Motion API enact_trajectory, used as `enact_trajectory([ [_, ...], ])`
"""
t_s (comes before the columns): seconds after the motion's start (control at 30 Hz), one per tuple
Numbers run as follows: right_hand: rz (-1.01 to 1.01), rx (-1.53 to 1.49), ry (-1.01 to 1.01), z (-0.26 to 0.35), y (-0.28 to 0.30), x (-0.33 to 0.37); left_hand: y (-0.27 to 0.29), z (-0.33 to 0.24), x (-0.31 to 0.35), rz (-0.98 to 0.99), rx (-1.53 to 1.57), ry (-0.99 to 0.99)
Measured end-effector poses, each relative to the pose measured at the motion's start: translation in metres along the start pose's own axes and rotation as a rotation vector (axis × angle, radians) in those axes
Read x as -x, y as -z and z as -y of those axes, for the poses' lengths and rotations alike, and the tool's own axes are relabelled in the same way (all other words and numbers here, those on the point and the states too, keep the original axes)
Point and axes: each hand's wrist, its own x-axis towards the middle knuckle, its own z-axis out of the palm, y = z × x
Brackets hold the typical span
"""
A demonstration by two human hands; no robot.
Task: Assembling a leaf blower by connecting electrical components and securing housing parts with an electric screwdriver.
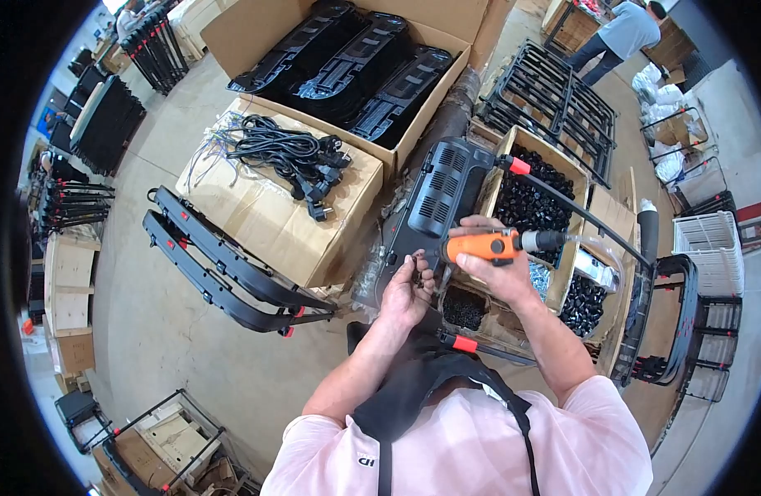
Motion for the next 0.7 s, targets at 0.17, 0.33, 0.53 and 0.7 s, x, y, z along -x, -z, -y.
enact_trajectory([
  [0.17,0.015,-0.026,0.024,-0.019,0.008,0.016,-0.003,0.007,0.005,0.008,-0.005,-0.02],
  [0.33,0.036,-0.063,0.027,-0.022,0.014,0.02,-0.001,0.01,0.012,0.017,-0.05,-0.013],
  [0.53,0.052,-0.041,0.021,-0.024,-0.003,0.017,0.006,0.011,0.011,0.168,-0.032,0.002],
  [0.7,0.039,-0.03,0.05,-0.038,-0.027,-0.002,-0.002,0.018,0.024,-0.038,-0.263,0.009],
])
